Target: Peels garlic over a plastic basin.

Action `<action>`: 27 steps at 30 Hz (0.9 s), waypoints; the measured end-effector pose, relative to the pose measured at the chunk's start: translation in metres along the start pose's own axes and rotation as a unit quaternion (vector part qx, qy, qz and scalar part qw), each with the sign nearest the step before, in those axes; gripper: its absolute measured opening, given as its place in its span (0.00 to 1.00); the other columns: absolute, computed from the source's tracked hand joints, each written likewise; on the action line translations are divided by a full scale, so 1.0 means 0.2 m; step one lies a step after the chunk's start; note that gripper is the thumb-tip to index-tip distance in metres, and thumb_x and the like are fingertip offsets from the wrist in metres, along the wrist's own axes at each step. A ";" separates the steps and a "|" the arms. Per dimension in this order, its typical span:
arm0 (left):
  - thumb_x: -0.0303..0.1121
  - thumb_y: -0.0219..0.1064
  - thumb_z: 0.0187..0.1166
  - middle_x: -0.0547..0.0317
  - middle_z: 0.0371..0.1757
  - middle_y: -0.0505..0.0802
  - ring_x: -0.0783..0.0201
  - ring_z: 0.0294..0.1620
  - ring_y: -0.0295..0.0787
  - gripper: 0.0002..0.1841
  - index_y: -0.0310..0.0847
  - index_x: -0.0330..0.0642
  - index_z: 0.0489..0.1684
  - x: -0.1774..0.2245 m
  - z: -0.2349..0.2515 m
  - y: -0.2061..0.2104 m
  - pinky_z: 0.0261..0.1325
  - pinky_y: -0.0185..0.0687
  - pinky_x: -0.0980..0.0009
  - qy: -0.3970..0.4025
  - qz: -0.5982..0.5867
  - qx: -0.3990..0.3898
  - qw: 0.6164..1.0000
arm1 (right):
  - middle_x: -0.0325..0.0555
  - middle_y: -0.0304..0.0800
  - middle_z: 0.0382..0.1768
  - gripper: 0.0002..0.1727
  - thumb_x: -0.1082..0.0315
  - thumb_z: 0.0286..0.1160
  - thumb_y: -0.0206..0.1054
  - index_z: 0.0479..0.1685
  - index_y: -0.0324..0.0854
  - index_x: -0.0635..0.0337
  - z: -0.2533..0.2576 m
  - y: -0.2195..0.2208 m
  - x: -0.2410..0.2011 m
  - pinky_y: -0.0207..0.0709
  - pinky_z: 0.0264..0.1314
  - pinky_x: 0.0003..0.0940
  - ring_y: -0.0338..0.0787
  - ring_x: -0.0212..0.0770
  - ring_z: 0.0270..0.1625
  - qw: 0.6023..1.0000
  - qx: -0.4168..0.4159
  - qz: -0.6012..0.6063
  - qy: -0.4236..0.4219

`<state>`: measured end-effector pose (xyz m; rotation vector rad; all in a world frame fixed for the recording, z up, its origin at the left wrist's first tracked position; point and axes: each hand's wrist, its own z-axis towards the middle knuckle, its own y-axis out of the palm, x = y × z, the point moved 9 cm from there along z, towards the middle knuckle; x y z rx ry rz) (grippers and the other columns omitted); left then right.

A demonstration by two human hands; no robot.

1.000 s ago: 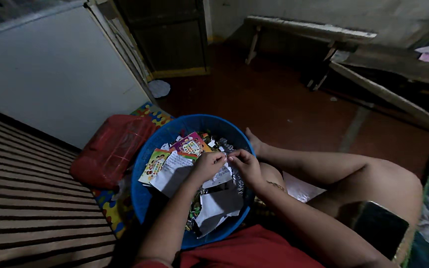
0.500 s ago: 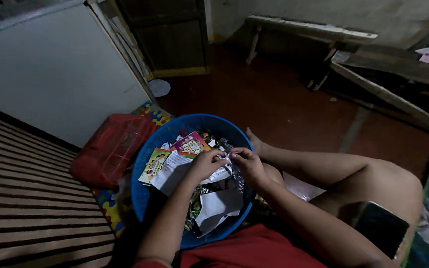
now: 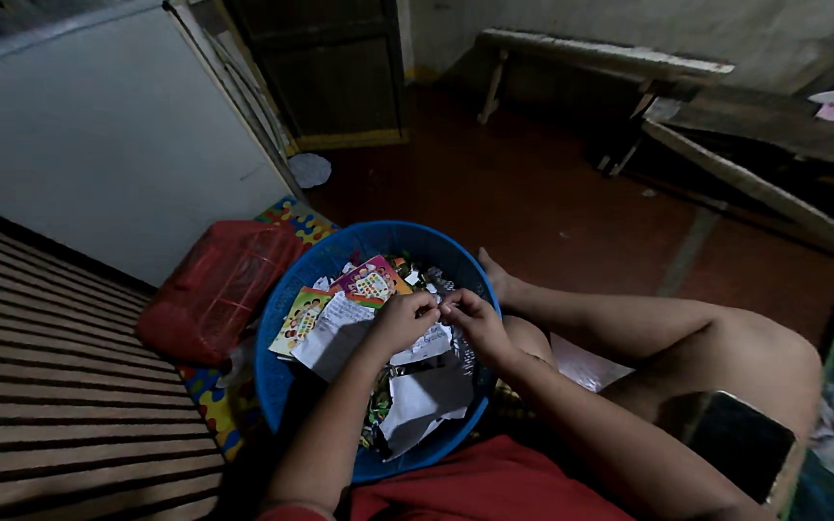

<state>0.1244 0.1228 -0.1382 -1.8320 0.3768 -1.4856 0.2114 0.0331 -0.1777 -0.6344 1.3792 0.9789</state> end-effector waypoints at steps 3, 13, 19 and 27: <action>0.36 0.60 0.86 0.52 0.45 0.92 0.67 0.44 0.86 0.14 0.88 0.34 0.48 0.01 0.01 0.00 0.55 0.82 0.66 0.018 -0.029 0.007 0.999 | 0.38 0.86 0.38 0.03 0.75 0.81 0.61 0.44 0.80 0.62 0.00 0.00 0.01 0.84 0.50 0.30 0.86 0.31 0.40 0.996 -0.002 0.086 0.022; 0.40 0.69 0.83 0.48 0.53 0.92 0.56 0.54 0.90 0.18 0.83 0.38 0.65 -0.15 0.02 -0.04 0.65 0.83 0.53 -0.099 0.012 -0.022 0.995 | 0.53 0.87 0.58 0.16 0.72 0.83 0.62 0.65 0.79 0.69 0.01 -0.01 0.01 0.83 0.59 0.30 0.88 0.35 0.56 0.991 0.015 -0.122 0.048; 0.41 0.64 0.85 0.48 0.54 0.92 0.53 0.57 0.89 0.16 0.86 0.37 0.58 -0.14 0.01 -0.08 0.67 0.81 0.52 -0.112 0.054 0.040 0.991 | 0.47 0.88 0.50 0.19 0.56 0.88 0.59 0.59 0.84 0.63 0.00 -0.01 0.03 0.79 0.53 0.31 0.85 0.32 0.48 0.986 0.013 -0.151 0.074; 0.45 0.61 0.88 0.52 0.49 0.94 0.60 0.49 0.93 0.19 0.87 0.38 0.56 -0.05 -0.01 -0.08 0.61 0.86 0.57 -0.027 -0.006 0.132 0.991 | 0.41 0.88 0.37 0.08 0.69 0.80 0.67 0.47 0.83 0.67 -0.01 0.03 0.03 0.84 0.46 0.27 0.87 0.29 0.37 0.996 -0.022 -0.053 0.062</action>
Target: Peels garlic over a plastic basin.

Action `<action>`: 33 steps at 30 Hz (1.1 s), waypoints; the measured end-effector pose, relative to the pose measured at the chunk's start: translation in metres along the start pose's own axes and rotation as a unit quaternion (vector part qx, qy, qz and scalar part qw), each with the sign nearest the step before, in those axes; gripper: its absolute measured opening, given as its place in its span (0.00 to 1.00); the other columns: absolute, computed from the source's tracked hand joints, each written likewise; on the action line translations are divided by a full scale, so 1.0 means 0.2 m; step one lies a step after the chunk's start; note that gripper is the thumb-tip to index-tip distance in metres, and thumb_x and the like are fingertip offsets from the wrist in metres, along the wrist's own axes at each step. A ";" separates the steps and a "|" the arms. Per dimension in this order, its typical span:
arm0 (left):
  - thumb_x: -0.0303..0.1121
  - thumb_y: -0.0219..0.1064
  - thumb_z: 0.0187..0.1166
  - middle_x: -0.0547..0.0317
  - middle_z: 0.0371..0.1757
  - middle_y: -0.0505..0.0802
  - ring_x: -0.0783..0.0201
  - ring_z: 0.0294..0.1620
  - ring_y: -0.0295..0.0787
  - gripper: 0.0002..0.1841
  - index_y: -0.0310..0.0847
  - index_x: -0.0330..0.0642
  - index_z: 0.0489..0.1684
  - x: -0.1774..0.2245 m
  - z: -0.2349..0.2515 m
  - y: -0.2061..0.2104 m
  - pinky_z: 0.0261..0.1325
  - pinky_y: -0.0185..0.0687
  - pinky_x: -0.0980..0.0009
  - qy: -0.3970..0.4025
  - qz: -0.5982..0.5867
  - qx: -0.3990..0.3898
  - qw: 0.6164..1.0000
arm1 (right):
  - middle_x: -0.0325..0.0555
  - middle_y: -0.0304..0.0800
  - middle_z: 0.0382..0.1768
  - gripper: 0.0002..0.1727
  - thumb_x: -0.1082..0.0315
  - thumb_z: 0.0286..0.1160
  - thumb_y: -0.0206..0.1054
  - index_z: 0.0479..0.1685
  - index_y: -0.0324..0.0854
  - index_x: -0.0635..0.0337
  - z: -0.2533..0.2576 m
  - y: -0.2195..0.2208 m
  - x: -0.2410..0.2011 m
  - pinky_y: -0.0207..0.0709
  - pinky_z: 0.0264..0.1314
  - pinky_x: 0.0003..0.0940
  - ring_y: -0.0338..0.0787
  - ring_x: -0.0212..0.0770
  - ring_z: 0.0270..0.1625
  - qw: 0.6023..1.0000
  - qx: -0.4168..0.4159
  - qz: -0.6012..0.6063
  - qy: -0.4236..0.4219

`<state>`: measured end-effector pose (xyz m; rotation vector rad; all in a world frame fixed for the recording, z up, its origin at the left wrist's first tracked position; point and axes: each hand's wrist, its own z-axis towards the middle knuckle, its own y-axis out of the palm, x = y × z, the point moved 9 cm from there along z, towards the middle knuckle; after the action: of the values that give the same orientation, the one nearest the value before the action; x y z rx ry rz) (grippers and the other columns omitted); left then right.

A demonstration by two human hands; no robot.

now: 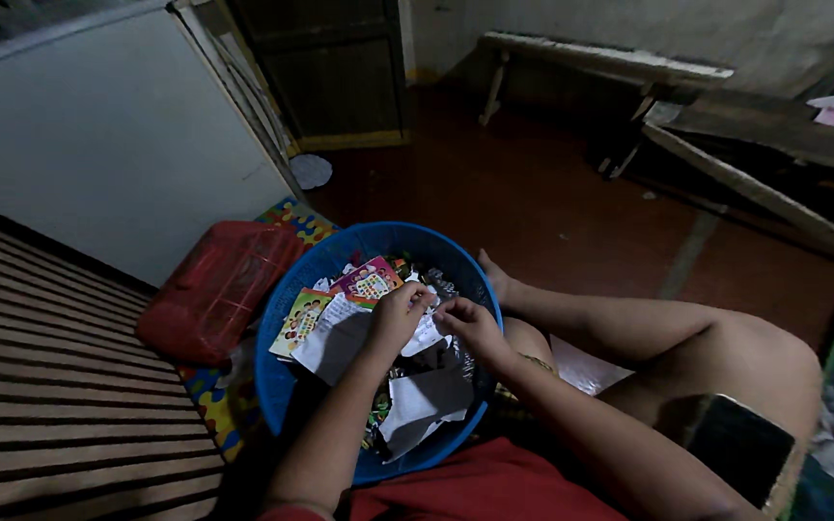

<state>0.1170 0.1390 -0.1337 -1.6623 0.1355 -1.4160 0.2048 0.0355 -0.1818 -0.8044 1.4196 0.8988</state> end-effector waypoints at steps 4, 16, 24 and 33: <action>0.45 0.70 0.81 0.55 0.44 0.92 0.66 0.42 0.87 0.19 0.87 0.38 0.57 0.01 0.00 0.04 0.53 0.84 0.64 0.007 -0.029 -0.075 0.997 | 0.41 0.89 0.36 0.07 0.71 0.79 0.67 0.47 0.83 0.68 0.00 -0.05 -0.02 0.84 0.45 0.26 0.87 0.29 0.36 0.998 0.056 0.010 -0.029; 0.40 0.61 0.87 0.53 0.44 0.92 0.68 0.43 0.88 0.16 0.87 0.35 0.53 0.03 -0.01 0.03 0.53 0.84 0.68 0.003 -0.039 -0.034 0.999 | 0.40 0.90 0.37 0.09 0.68 0.79 0.69 0.48 0.85 0.66 0.00 -0.07 -0.03 0.84 0.47 0.27 0.89 0.29 0.38 0.996 0.074 0.001 -0.056; 0.40 0.62 0.87 0.54 0.38 0.91 0.69 0.38 0.84 0.16 0.87 0.34 0.46 0.05 -0.01 0.06 0.48 0.81 0.69 0.028 -0.027 -0.043 0.998 | 0.39 0.89 0.34 0.10 0.65 0.80 0.69 0.45 0.86 0.64 -0.02 -0.06 -0.07 0.81 0.43 0.22 0.85 0.24 0.35 0.990 0.073 -0.093 -0.072; 0.34 0.57 0.91 0.42 0.45 0.89 0.54 0.48 0.87 0.15 0.81 0.27 0.51 -0.14 0.03 -0.13 0.58 0.82 0.54 -0.082 -0.068 0.110 0.988 | 0.45 0.88 0.40 0.09 0.69 0.80 0.66 0.43 0.86 0.68 -0.06 -0.01 -0.15 0.82 0.50 0.23 0.86 0.27 0.43 0.976 0.040 -0.130 -0.170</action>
<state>0.1018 0.1743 -0.1363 -1.6185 -0.2254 -1.3350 0.2018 0.0222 -0.1526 -0.7168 1.0189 0.7305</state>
